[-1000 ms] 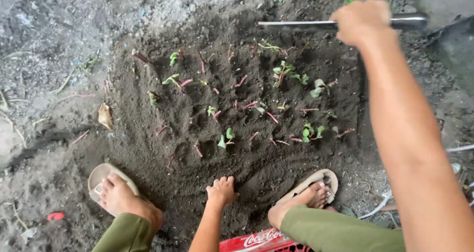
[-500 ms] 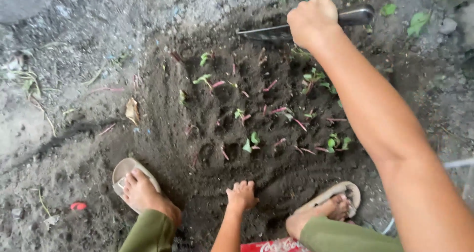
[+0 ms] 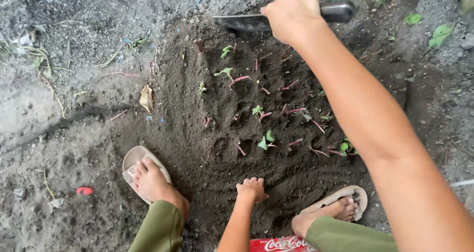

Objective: Planting plant cuttings into a soil bed using a large knife to create holes for each stem.

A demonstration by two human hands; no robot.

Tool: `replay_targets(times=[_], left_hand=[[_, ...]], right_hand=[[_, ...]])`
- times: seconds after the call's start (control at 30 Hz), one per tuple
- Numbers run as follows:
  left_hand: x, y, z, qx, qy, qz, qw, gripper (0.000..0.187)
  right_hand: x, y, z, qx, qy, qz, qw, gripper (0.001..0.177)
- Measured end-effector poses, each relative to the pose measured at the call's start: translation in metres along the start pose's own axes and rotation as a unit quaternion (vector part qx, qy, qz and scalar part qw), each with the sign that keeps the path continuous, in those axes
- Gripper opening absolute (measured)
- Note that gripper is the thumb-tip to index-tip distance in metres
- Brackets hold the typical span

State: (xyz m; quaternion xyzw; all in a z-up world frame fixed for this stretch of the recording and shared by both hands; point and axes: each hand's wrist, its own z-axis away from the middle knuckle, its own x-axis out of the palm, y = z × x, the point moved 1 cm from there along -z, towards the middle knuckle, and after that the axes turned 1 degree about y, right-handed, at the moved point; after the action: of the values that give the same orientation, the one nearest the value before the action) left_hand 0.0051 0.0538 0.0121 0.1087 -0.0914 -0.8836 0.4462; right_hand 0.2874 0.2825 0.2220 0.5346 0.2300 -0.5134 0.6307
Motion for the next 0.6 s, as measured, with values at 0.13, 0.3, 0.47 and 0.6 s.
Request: replay_targets(times=[0.13,0.3,0.47,0.6], left_hand=[[0.003,-0.003,0.002,0.01,0.007,0.022,1.0,0.058],[0.001,-0.002,0.002,0.013,0.003,0.024,1.0,0.058],[-0.009,-0.004,0.008,0.014,-0.012,0.023,1.0,0.057],[-0.004,-0.001,0.005,0.014,-0.013,0.027,0.999,0.056]], right_hand=[[-0.017,0.005,0.021,-0.011,-0.005,-0.018,1.0,0.041],[-0.005,0.008,0.016,-0.014,-0.092,0.097,0.991,0.037],[0.004,0.046,0.029,-0.012,0.014,0.058,0.998,0.061],[0.028,0.06,0.027,-0.003,-0.142,0.153,0.978,0.045]])
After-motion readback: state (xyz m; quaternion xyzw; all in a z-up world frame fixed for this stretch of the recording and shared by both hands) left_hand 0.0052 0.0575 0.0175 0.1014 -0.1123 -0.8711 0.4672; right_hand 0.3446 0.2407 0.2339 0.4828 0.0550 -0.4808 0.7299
